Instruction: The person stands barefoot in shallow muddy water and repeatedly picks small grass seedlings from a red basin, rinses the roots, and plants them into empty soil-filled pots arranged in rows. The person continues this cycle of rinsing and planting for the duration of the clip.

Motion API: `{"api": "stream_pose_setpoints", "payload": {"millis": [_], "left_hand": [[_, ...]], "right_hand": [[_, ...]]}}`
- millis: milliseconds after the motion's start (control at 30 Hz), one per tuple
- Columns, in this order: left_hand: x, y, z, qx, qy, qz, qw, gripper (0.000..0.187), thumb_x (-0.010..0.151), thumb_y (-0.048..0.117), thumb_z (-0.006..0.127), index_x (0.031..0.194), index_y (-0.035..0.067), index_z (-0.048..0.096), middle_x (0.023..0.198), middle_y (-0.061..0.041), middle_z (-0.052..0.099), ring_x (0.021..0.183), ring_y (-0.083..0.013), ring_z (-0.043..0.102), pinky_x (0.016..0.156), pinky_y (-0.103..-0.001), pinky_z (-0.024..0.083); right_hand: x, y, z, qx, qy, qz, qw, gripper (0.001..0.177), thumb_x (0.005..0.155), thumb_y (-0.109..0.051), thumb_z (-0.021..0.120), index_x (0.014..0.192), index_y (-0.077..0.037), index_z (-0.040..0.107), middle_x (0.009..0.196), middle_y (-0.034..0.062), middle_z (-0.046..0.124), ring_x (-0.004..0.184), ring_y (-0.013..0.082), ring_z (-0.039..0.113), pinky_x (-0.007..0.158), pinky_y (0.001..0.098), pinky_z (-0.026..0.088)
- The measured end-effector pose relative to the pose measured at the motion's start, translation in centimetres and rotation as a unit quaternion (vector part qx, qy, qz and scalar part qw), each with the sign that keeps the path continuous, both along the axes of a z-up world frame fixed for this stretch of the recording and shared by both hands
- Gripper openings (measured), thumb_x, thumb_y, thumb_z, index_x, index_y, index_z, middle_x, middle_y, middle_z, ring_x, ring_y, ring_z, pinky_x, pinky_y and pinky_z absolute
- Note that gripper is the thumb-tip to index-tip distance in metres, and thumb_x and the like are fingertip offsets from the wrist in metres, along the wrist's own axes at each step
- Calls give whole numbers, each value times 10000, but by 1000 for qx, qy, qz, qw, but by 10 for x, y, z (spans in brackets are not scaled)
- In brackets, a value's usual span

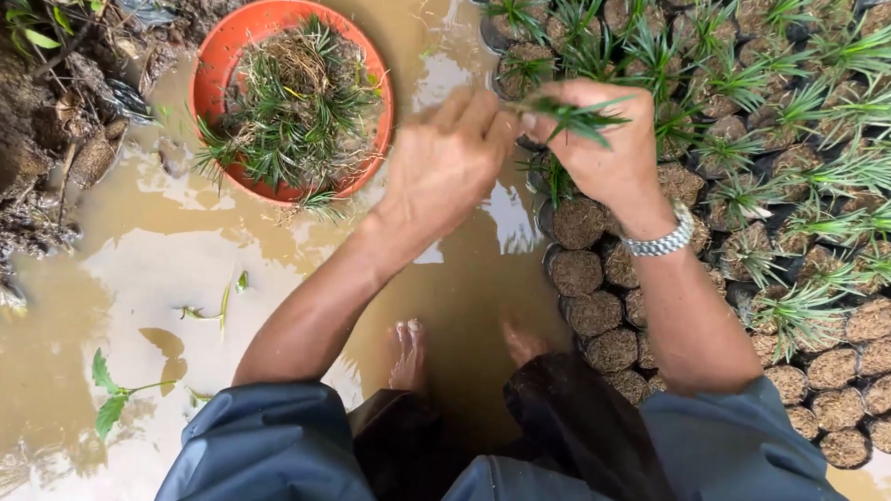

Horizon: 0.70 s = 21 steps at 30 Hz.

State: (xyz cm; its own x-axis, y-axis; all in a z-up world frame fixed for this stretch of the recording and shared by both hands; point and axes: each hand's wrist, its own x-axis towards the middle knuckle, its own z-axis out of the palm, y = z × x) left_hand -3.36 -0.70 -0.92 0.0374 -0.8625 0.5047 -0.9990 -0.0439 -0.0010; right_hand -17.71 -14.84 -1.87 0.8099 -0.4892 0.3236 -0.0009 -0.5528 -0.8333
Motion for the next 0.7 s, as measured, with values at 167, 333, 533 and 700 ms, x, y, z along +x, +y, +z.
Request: {"api": "stream_pose_setpoints", "payload": {"millis": [167, 333, 533, 700], "left_hand": [[26, -13, 10, 51, 421, -135, 895, 165, 1015, 273, 726, 955, 133, 664, 954, -28, 666, 842, -164, 626, 610, -329, 533], [11, -36, -23, 150, 795, -152, 567, 166, 923, 239, 790, 970, 117, 687, 871, -83, 771, 728, -154, 793, 626, -255, 717], [-12, -55, -60, 157, 922, -170, 310, 297, 891, 72, 836, 1143, 12, 691, 1012, -145, 748, 831, -229, 773, 744, -316, 703], [-47, -85, -75, 129, 923, -162, 323, 442, 882, -11, 853, 1227, 50, 584, 892, -61, 718, 769, -198, 726, 680, -316, 614]], "right_hand": [[-15, -27, 18, 76, 31, 129, 988, 127, 995, -13, 797, 1062, 67, 725, 1026, 205, 753, 863, 255, 742, 771, 304, 640], [-34, -47, 14, 119, 1, 184, 976, 197, 939, -69, 800, 1068, 41, 700, 1068, 209, 722, 975, 281, 737, 883, 357, 640], [-52, -49, 17, 121, -12, 127, 984, 406, 960, -47, 846, 1285, 35, 617, 1193, 171, 677, 1076, 263, 691, 996, 346, 604], [-82, -45, 30, 48, 27, 100, 994, 273, 1002, 35, 845, 1223, 91, 694, 1174, 231, 702, 1066, 307, 705, 981, 364, 600]]}}
